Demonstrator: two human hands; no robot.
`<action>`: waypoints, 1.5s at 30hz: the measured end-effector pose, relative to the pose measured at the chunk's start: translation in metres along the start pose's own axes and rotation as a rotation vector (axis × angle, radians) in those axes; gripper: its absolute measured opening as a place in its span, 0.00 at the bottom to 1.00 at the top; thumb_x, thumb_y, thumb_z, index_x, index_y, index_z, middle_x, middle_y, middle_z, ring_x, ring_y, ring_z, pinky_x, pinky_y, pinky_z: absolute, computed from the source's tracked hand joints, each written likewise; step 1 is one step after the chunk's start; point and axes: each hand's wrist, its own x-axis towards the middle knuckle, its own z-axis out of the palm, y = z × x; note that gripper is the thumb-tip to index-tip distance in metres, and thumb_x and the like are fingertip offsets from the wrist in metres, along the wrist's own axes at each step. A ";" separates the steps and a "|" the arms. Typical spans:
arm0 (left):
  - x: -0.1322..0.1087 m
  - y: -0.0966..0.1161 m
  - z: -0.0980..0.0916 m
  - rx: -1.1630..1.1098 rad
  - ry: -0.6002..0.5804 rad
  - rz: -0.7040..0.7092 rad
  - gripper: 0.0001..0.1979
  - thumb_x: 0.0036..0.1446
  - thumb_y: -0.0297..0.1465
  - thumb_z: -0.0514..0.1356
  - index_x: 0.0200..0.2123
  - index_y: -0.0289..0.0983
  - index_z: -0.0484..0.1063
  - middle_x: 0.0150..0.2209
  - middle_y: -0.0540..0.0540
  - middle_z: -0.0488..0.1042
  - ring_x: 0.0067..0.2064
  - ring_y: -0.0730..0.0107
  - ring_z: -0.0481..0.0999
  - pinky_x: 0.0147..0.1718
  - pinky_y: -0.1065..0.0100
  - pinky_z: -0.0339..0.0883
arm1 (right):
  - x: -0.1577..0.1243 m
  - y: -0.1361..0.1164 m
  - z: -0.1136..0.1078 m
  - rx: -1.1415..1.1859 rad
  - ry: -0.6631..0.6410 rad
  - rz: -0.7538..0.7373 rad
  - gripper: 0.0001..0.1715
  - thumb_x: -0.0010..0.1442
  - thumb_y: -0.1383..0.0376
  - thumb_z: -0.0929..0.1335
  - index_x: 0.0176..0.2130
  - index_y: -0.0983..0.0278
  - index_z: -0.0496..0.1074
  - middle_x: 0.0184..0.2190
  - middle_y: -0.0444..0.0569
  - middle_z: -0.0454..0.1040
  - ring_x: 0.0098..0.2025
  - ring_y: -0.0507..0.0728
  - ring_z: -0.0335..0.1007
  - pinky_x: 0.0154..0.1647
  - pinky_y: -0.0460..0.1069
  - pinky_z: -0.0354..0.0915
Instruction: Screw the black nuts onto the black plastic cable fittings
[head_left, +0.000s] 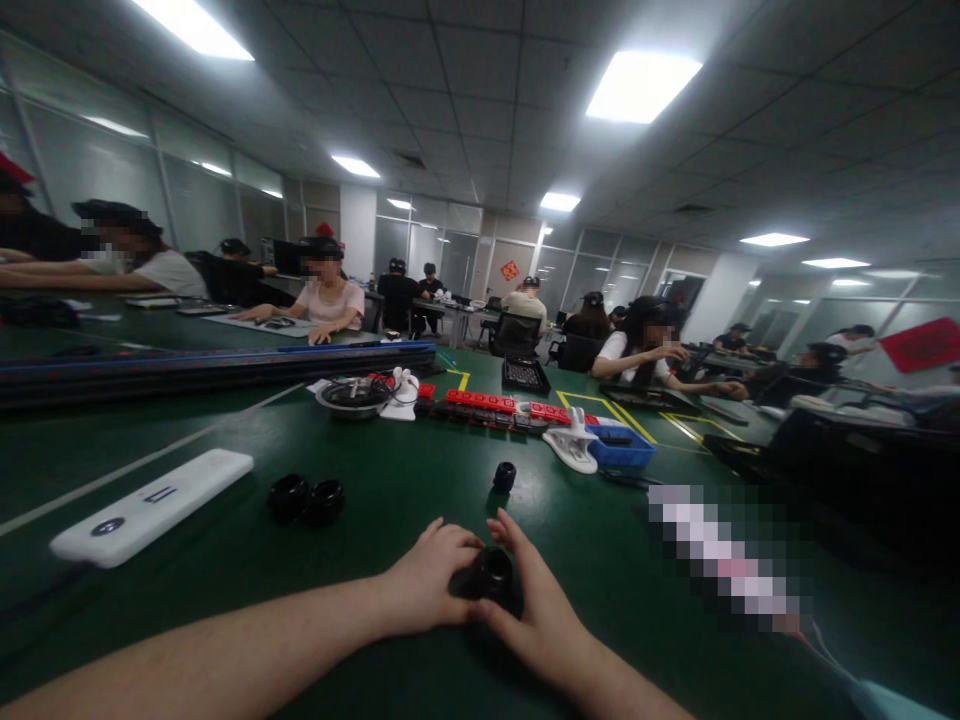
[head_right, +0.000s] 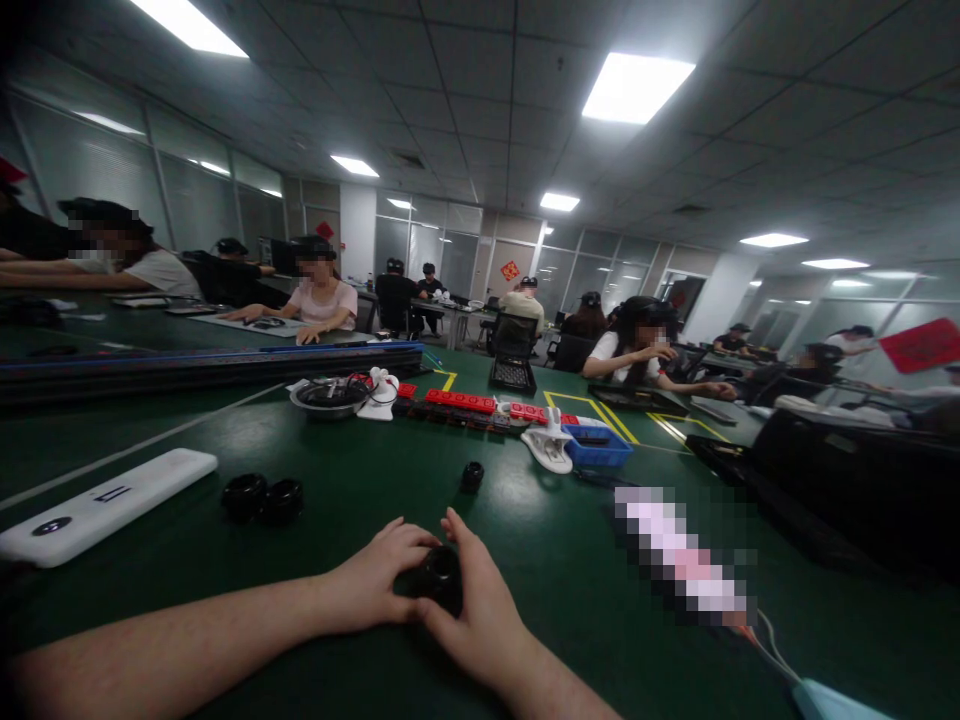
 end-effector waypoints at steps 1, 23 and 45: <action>0.000 0.000 0.000 0.002 -0.004 -0.004 0.21 0.46 0.41 0.62 0.45 0.42 0.69 0.48 0.43 0.66 0.52 0.55 0.62 0.55 0.44 0.38 | 0.001 0.000 0.001 0.002 0.011 0.031 0.47 0.47 0.69 0.68 0.60 0.64 0.42 0.54 0.57 0.58 0.55 0.62 0.56 0.55 0.60 0.54; 0.001 0.001 0.000 0.000 -0.007 0.000 0.21 0.46 0.37 0.62 0.46 0.46 0.67 0.49 0.47 0.66 0.52 0.56 0.62 0.56 0.46 0.38 | 0.002 -0.005 0.001 0.002 0.063 0.026 0.41 0.48 0.71 0.66 0.58 0.64 0.47 0.46 0.52 0.65 0.49 0.58 0.63 0.52 0.55 0.58; 0.001 -0.002 0.001 0.008 -0.021 -0.001 0.21 0.48 0.43 0.60 0.46 0.43 0.68 0.50 0.45 0.66 0.53 0.55 0.61 0.56 0.45 0.37 | 0.003 -0.018 -0.009 -0.102 0.021 -0.043 0.28 0.53 0.68 0.66 0.52 0.63 0.57 0.46 0.52 0.60 0.48 0.58 0.59 0.50 0.53 0.59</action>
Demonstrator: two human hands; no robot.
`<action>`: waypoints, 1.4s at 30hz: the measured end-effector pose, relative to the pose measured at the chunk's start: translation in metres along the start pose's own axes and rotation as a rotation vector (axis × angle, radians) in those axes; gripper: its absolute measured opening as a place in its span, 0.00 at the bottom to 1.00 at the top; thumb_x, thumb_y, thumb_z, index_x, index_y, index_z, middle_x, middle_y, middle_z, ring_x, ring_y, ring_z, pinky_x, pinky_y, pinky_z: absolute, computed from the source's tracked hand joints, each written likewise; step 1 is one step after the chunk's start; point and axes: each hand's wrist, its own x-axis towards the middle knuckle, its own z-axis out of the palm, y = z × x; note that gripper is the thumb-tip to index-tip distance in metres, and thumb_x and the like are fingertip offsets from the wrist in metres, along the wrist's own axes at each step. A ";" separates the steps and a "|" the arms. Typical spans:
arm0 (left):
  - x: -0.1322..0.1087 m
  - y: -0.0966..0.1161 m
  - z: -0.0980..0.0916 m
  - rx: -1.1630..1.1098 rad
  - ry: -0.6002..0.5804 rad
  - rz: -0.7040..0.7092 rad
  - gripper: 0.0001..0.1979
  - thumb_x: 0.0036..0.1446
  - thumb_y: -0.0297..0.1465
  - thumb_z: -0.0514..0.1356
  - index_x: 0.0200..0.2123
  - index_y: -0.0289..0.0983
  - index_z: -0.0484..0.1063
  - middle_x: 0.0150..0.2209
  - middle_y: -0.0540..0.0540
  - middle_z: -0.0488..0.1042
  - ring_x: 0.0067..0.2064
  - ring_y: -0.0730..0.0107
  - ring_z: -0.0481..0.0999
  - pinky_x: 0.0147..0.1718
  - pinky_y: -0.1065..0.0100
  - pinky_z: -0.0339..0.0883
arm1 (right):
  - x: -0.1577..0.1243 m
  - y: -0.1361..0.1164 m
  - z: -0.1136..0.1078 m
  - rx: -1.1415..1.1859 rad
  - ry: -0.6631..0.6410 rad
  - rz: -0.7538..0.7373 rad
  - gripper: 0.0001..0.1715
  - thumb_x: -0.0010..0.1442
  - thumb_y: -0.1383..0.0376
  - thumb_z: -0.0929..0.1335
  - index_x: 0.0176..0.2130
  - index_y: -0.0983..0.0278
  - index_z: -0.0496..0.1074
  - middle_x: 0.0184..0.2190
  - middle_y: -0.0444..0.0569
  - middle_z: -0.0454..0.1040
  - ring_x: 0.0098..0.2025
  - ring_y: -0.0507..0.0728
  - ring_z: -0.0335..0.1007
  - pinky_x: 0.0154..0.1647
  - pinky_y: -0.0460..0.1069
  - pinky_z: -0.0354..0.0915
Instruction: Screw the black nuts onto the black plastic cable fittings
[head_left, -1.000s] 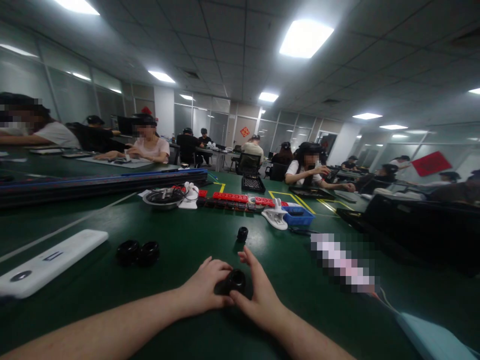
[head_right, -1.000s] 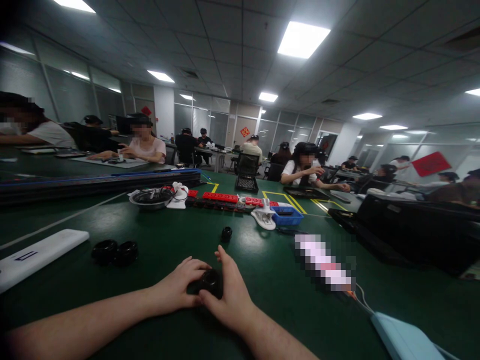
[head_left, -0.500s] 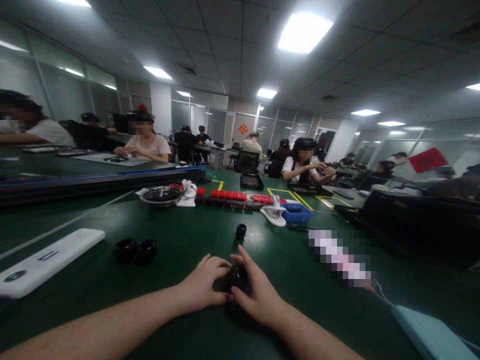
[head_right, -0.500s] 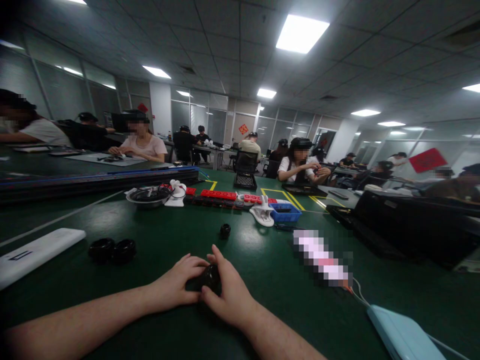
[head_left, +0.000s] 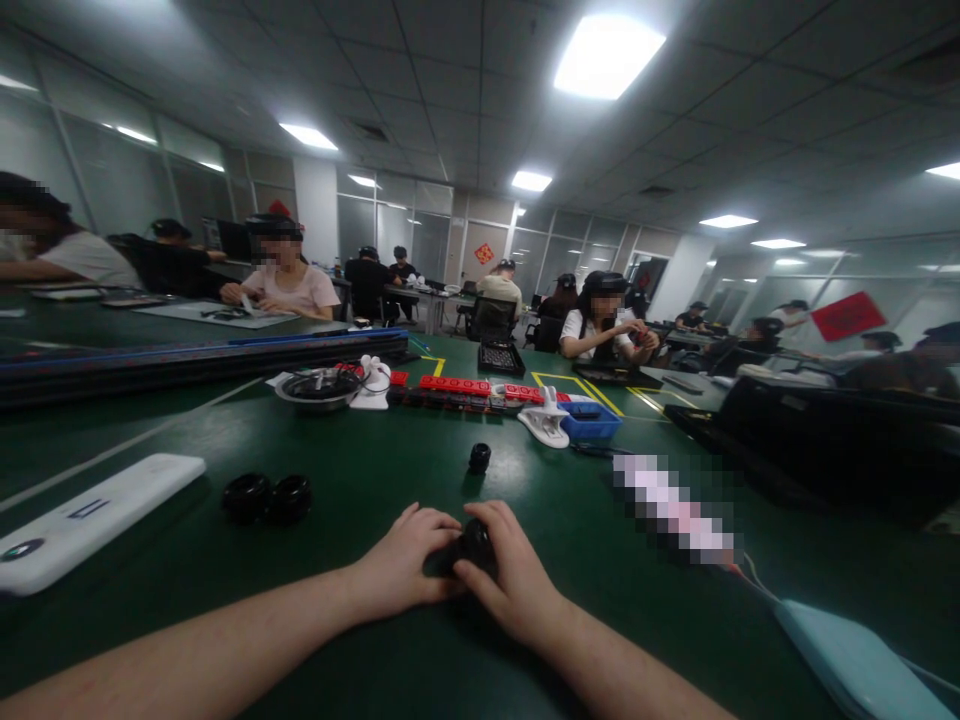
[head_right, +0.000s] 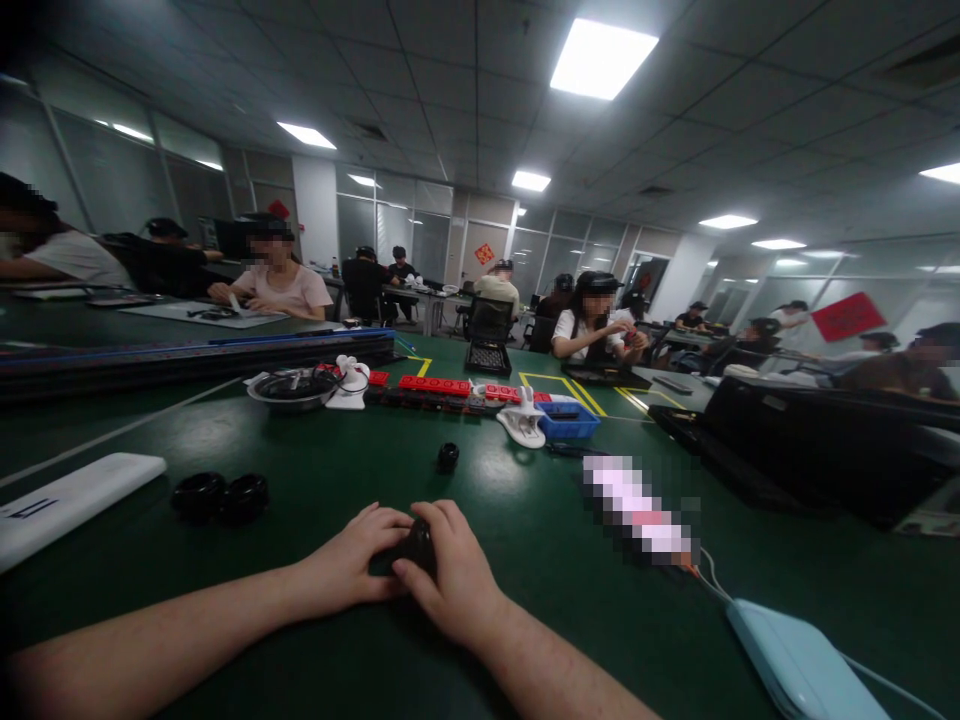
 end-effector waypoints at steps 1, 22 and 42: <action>0.000 0.000 0.000 0.002 -0.001 -0.003 0.21 0.48 0.43 0.60 0.46 0.43 0.68 0.50 0.45 0.65 0.53 0.55 0.61 0.56 0.45 0.38 | 0.000 0.000 0.000 0.000 -0.017 -0.004 0.28 0.53 0.67 0.66 0.53 0.63 0.56 0.47 0.52 0.60 0.48 0.58 0.59 0.50 0.53 0.59; 0.000 0.001 -0.002 -0.037 0.005 -0.006 0.19 0.46 0.37 0.62 0.44 0.44 0.69 0.48 0.47 0.66 0.52 0.56 0.62 0.56 0.45 0.39 | -0.003 0.014 0.009 0.125 0.028 -0.059 0.42 0.47 0.74 0.64 0.58 0.62 0.44 0.48 0.52 0.64 0.50 0.57 0.62 0.54 0.56 0.57; 0.001 -0.004 0.002 0.013 0.012 0.020 0.22 0.47 0.43 0.61 0.45 0.43 0.68 0.50 0.44 0.65 0.53 0.54 0.61 0.55 0.44 0.39 | -0.002 0.014 0.003 0.054 0.082 -0.068 0.38 0.48 0.65 0.67 0.55 0.65 0.50 0.54 0.57 0.57 0.54 0.63 0.56 0.54 0.59 0.55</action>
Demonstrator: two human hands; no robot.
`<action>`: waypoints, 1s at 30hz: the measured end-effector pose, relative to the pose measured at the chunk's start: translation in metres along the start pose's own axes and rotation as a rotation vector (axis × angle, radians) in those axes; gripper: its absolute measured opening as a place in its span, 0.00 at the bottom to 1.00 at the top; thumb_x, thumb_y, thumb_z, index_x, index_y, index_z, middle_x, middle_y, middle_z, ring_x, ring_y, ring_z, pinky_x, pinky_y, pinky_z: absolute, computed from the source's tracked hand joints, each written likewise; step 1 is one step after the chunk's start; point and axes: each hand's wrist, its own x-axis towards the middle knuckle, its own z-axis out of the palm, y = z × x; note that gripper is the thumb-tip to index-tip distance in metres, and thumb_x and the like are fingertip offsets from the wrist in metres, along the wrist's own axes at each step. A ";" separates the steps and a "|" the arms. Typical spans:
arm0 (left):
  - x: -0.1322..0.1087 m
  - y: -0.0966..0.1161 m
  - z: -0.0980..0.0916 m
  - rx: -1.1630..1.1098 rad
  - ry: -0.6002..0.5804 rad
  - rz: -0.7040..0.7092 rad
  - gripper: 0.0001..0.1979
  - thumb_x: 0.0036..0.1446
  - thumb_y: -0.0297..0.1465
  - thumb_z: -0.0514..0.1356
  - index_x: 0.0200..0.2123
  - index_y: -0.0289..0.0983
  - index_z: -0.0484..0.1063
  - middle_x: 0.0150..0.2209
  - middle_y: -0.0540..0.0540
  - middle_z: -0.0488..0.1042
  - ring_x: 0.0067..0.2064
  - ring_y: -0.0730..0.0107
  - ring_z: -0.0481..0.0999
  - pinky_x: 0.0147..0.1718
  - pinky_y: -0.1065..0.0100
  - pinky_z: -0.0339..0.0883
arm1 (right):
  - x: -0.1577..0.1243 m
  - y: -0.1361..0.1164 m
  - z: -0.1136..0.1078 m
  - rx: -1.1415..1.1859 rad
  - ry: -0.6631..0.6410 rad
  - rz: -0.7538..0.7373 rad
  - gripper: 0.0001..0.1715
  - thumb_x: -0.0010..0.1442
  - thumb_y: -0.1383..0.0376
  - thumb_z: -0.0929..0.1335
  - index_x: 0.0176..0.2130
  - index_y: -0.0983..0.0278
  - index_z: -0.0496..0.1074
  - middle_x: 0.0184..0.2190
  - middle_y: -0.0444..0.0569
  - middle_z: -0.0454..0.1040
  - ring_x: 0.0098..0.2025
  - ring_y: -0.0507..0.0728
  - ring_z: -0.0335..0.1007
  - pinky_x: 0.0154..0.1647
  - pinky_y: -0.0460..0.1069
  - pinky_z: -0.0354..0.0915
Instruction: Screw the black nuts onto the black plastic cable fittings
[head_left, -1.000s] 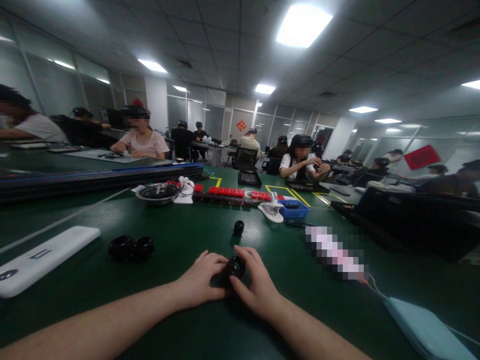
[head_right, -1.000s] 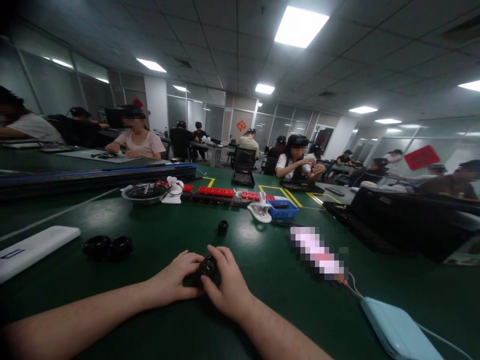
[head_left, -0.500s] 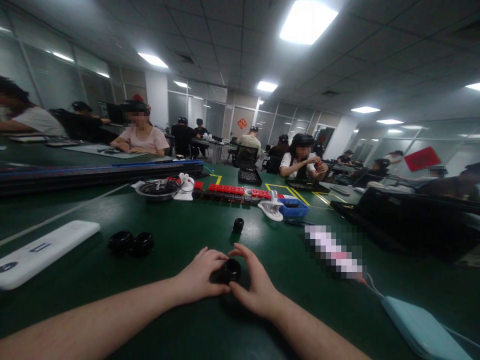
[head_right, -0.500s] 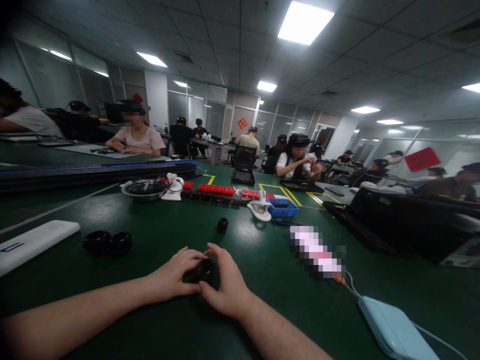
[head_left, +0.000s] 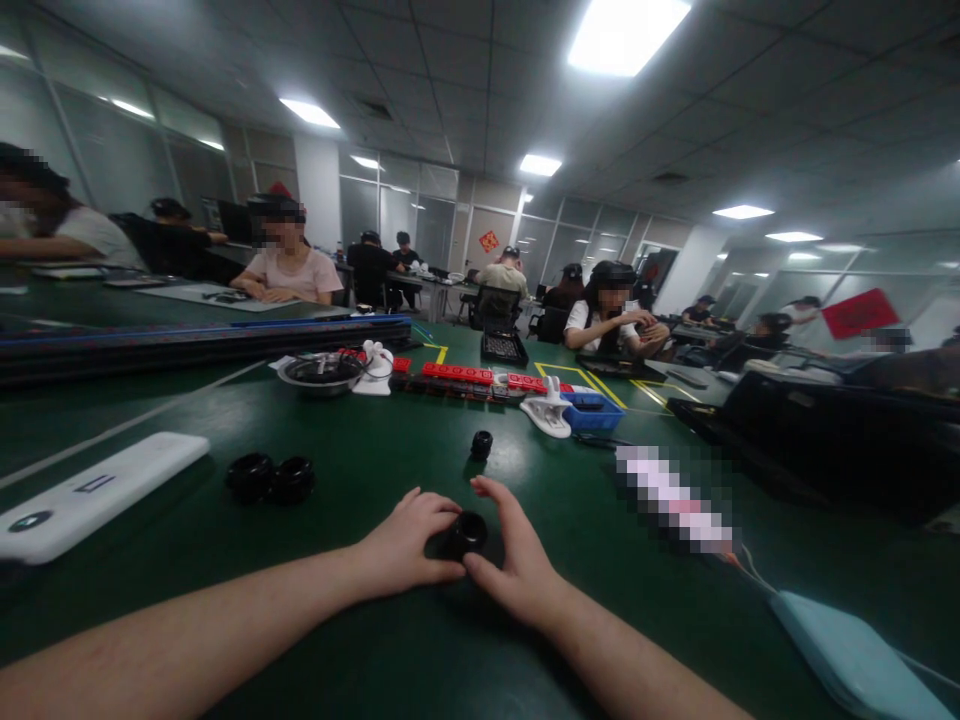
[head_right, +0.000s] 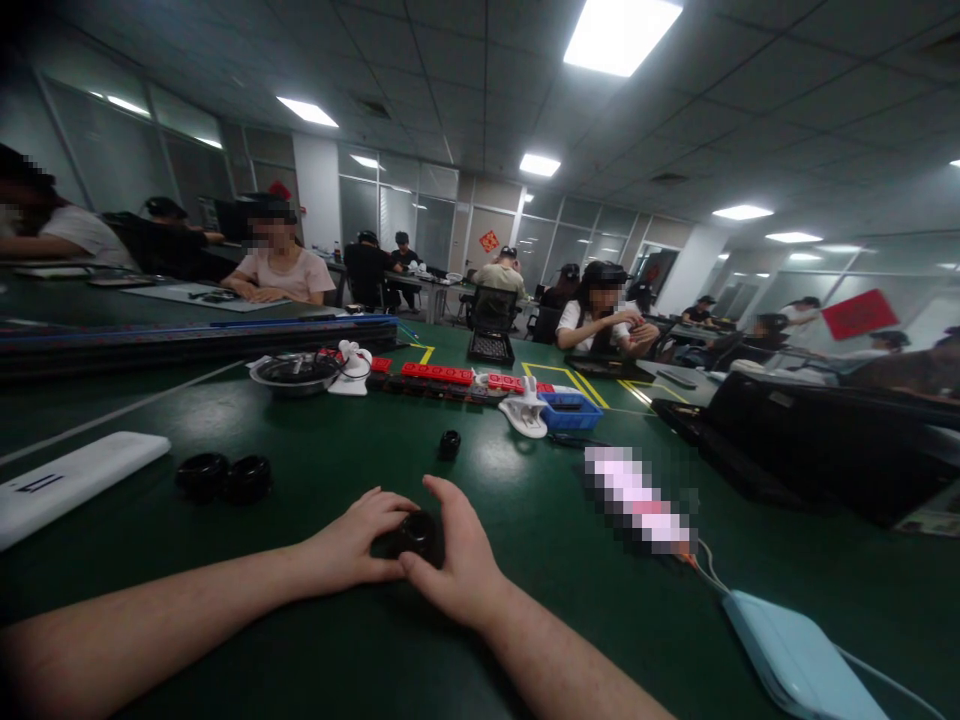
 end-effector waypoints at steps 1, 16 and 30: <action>0.000 -0.001 0.001 0.004 0.003 0.000 0.22 0.47 0.44 0.60 0.45 0.43 0.68 0.50 0.44 0.65 0.53 0.54 0.61 0.55 0.44 0.40 | 0.001 0.000 0.002 -0.011 0.033 0.036 0.39 0.46 0.63 0.69 0.54 0.65 0.51 0.52 0.58 0.59 0.52 0.63 0.58 0.52 0.59 0.57; -0.001 -0.001 0.000 -0.001 0.015 0.000 0.22 0.47 0.43 0.60 0.45 0.43 0.68 0.49 0.45 0.66 0.53 0.55 0.61 0.55 0.46 0.40 | 0.001 0.008 0.006 0.076 0.044 0.186 0.44 0.45 0.64 0.70 0.56 0.63 0.48 0.47 0.54 0.62 0.49 0.61 0.60 0.51 0.59 0.57; -0.003 0.005 -0.003 -0.015 0.023 0.003 0.20 0.48 0.42 0.61 0.45 0.42 0.68 0.49 0.45 0.66 0.53 0.55 0.61 0.55 0.46 0.41 | 0.001 0.006 0.004 0.175 -0.038 0.153 0.42 0.48 0.66 0.68 0.58 0.63 0.46 0.48 0.53 0.62 0.51 0.60 0.59 0.54 0.58 0.55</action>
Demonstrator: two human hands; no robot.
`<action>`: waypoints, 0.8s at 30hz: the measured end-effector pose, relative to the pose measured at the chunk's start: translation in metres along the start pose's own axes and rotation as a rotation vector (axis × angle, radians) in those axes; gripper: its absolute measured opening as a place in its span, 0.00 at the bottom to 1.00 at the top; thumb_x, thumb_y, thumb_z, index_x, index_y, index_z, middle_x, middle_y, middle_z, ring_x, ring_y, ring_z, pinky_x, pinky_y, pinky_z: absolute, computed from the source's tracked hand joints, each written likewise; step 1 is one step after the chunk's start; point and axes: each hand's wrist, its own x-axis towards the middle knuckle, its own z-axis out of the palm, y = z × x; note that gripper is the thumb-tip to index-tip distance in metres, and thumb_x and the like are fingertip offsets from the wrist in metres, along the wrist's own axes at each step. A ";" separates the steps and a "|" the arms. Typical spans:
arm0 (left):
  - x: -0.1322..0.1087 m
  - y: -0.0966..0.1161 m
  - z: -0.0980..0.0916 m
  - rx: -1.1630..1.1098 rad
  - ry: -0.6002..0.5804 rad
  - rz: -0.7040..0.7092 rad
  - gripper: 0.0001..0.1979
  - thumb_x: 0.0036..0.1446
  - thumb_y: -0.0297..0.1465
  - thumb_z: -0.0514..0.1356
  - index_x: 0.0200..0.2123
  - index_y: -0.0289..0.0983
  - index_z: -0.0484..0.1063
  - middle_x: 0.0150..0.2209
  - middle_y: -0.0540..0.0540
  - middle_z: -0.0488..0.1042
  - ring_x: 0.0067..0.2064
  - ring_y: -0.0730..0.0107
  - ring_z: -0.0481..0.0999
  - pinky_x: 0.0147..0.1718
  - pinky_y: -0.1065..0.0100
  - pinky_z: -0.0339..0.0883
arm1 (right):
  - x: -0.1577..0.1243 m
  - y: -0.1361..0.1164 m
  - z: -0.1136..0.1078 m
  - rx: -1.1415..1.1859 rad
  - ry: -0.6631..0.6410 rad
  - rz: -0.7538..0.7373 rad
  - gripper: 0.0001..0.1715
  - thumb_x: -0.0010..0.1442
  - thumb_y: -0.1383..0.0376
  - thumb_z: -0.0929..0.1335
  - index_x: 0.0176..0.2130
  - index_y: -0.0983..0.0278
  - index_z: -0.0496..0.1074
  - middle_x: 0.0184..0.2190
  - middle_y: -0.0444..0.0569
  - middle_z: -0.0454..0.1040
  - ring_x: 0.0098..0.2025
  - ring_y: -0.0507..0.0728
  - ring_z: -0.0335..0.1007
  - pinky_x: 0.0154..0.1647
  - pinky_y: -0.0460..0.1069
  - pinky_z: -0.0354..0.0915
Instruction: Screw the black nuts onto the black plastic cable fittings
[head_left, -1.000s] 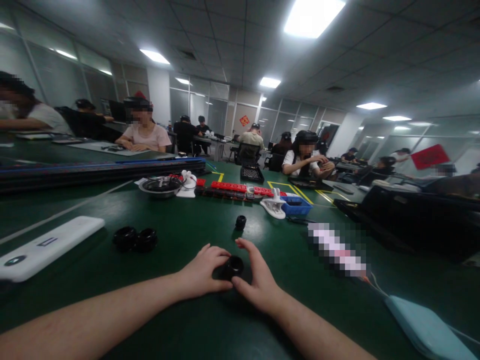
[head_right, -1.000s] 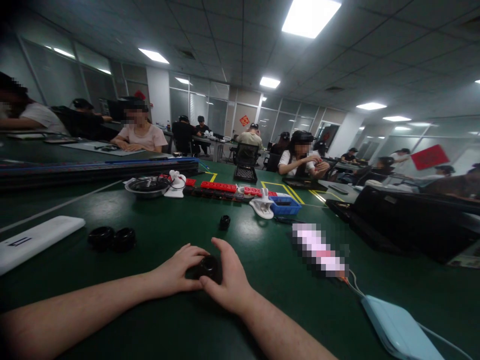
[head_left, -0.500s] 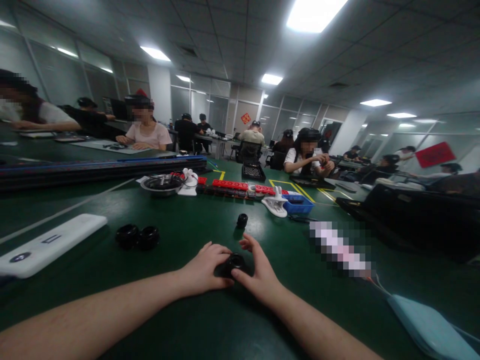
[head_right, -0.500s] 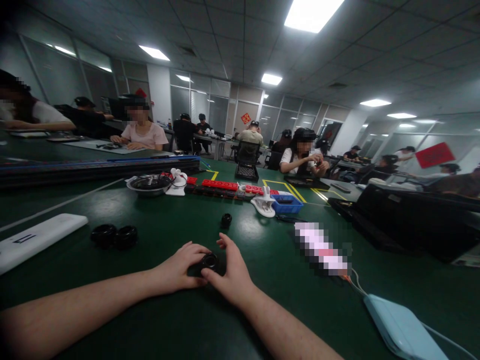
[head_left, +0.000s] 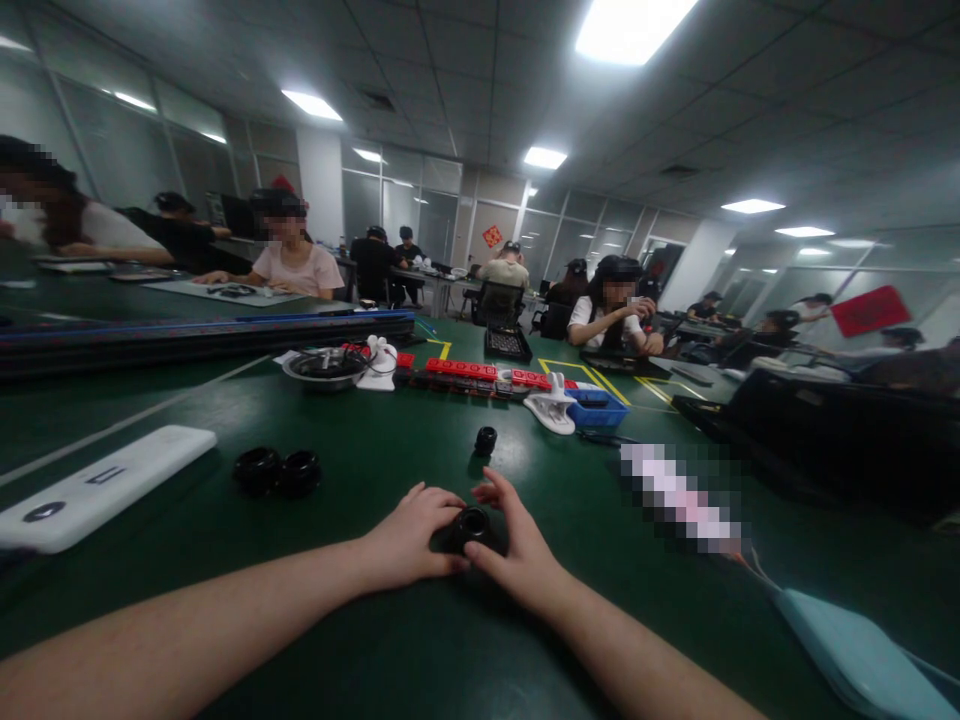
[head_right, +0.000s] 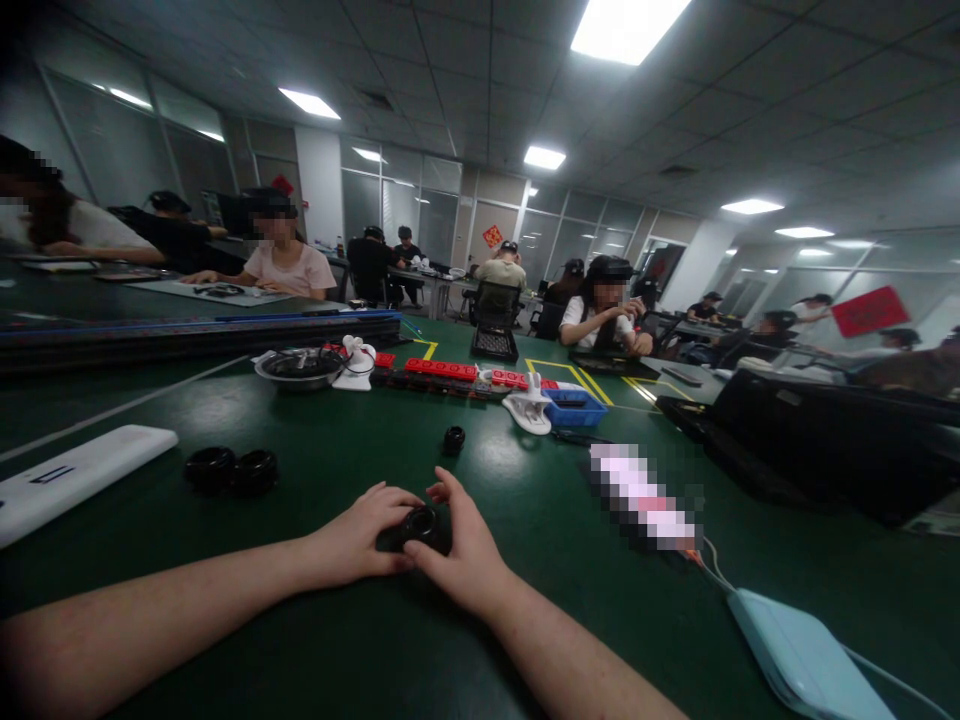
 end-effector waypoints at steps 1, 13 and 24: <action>0.000 0.000 0.000 0.003 0.000 0.000 0.20 0.48 0.42 0.61 0.45 0.42 0.68 0.49 0.44 0.66 0.53 0.55 0.61 0.55 0.46 0.41 | 0.001 0.001 0.002 -0.034 0.017 0.017 0.45 0.46 0.65 0.70 0.57 0.64 0.46 0.47 0.53 0.62 0.49 0.60 0.61 0.52 0.57 0.56; 0.003 -0.007 0.004 0.016 -0.018 0.000 0.22 0.47 0.43 0.61 0.46 0.42 0.67 0.50 0.44 0.65 0.54 0.55 0.60 0.56 0.45 0.39 | -0.003 -0.004 0.002 -0.087 -0.026 -0.098 0.47 0.49 0.66 0.69 0.60 0.63 0.41 0.55 0.57 0.56 0.53 0.62 0.57 0.53 0.59 0.56; 0.002 -0.002 0.000 -0.003 -0.031 -0.004 0.21 0.48 0.42 0.60 0.46 0.43 0.67 0.49 0.45 0.65 0.52 0.55 0.61 0.56 0.45 0.40 | -0.003 -0.005 0.002 -0.104 -0.054 -0.091 0.45 0.48 0.73 0.65 0.60 0.61 0.43 0.52 0.54 0.61 0.53 0.59 0.58 0.55 0.58 0.55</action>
